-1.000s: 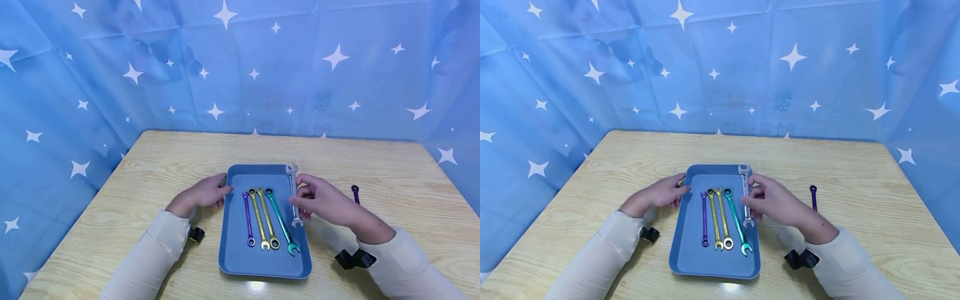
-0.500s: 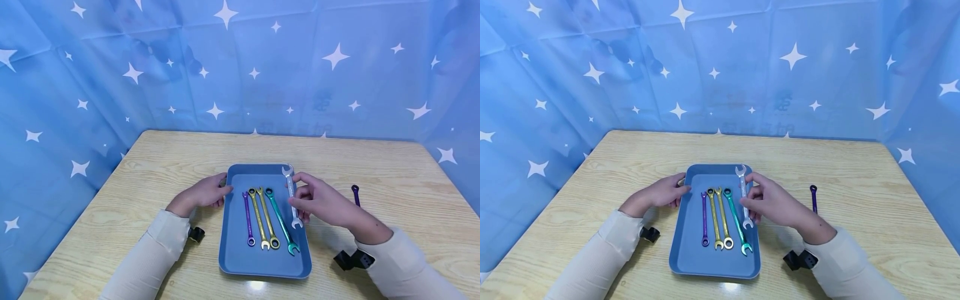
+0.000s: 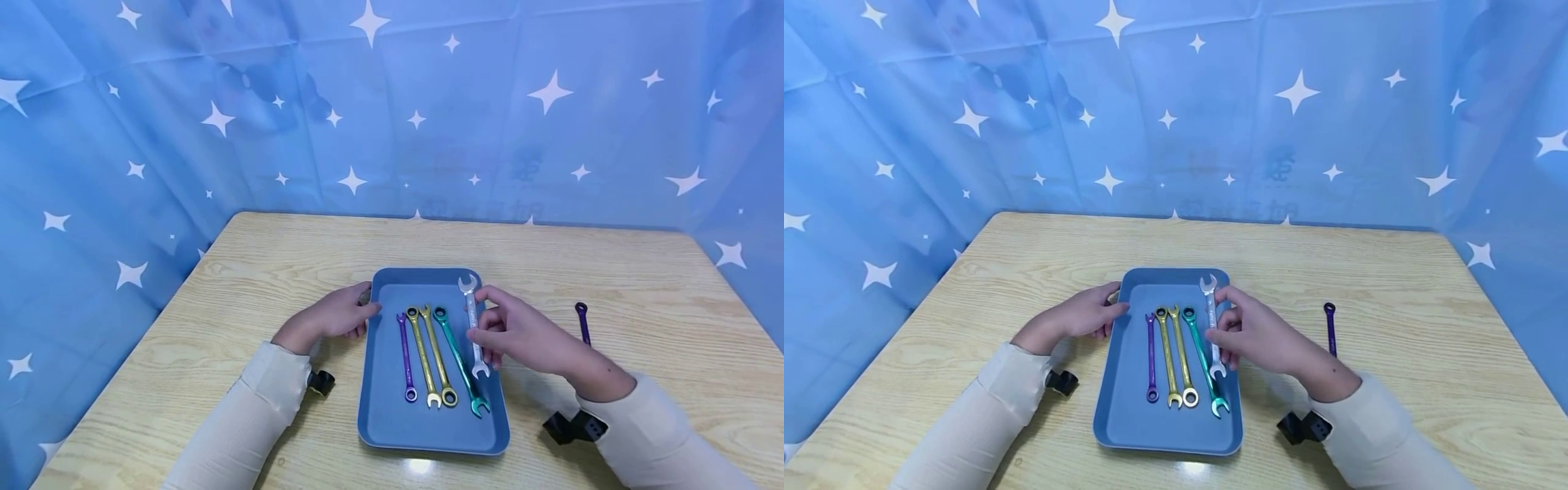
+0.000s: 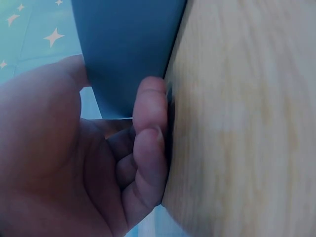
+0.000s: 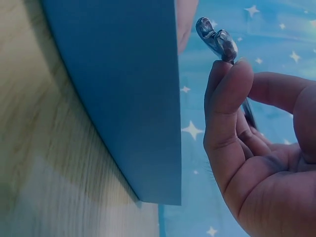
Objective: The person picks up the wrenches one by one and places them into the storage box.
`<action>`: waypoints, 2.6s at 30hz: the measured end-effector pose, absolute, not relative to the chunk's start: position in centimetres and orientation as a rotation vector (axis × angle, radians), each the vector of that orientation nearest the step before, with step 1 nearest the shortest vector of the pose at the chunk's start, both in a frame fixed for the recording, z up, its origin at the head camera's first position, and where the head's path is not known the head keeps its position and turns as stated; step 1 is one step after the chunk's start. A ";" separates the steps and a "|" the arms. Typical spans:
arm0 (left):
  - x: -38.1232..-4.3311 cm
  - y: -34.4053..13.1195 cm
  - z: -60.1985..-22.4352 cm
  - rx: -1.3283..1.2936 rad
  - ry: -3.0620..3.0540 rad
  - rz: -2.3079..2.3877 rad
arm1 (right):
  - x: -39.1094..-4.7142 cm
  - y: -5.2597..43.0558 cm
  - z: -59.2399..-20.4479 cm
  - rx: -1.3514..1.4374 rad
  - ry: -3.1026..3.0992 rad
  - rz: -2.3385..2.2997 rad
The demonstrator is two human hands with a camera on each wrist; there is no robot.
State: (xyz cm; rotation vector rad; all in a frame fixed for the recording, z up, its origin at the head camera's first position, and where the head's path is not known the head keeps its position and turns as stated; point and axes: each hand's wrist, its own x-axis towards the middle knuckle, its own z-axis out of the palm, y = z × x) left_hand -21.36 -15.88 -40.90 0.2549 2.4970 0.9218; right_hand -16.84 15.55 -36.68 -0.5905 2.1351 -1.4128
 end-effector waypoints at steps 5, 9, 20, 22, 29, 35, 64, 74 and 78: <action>-21.4 -15.8 -41.0 0.259 2.502 0.925 | -16.8 15.3 -36.9 -0.572 2.137 -1.399; -21.3 -15.8 -40.9 0.265 2.499 0.930 | -16.7 15.2 -37.0 -0.571 2.124 -1.401; -21.3 -15.7 -40.7 0.268 2.497 0.923 | -16.5 14.8 -37.7 -0.628 2.103 -1.406; -21.3 -15.8 -40.8 0.269 2.495 0.923 | -16.4 14.8 -37.8 -0.626 2.114 -1.401; -21.3 -15.8 -40.8 0.263 2.496 0.921 | -16.2 14.5 -38.1 -0.623 2.172 -1.371; -21.4 -15.8 -40.9 0.265 2.496 0.929 | -16.0 14.1 -38.2 -0.629 2.209 -1.345; -21.3 -15.9 -41.0 0.256 2.478 0.973 | -16.2 12.2 -38.2 -0.586 2.346 -1.118; -21.3 -16.0 -40.9 0.287 2.491 0.949 | -16.3 11.4 -38.1 -0.498 2.418 -1.035; -21.3 -15.9 -40.8 0.295 2.492 0.949 | -16.4 11.0 -38.0 -0.442 2.452 -0.989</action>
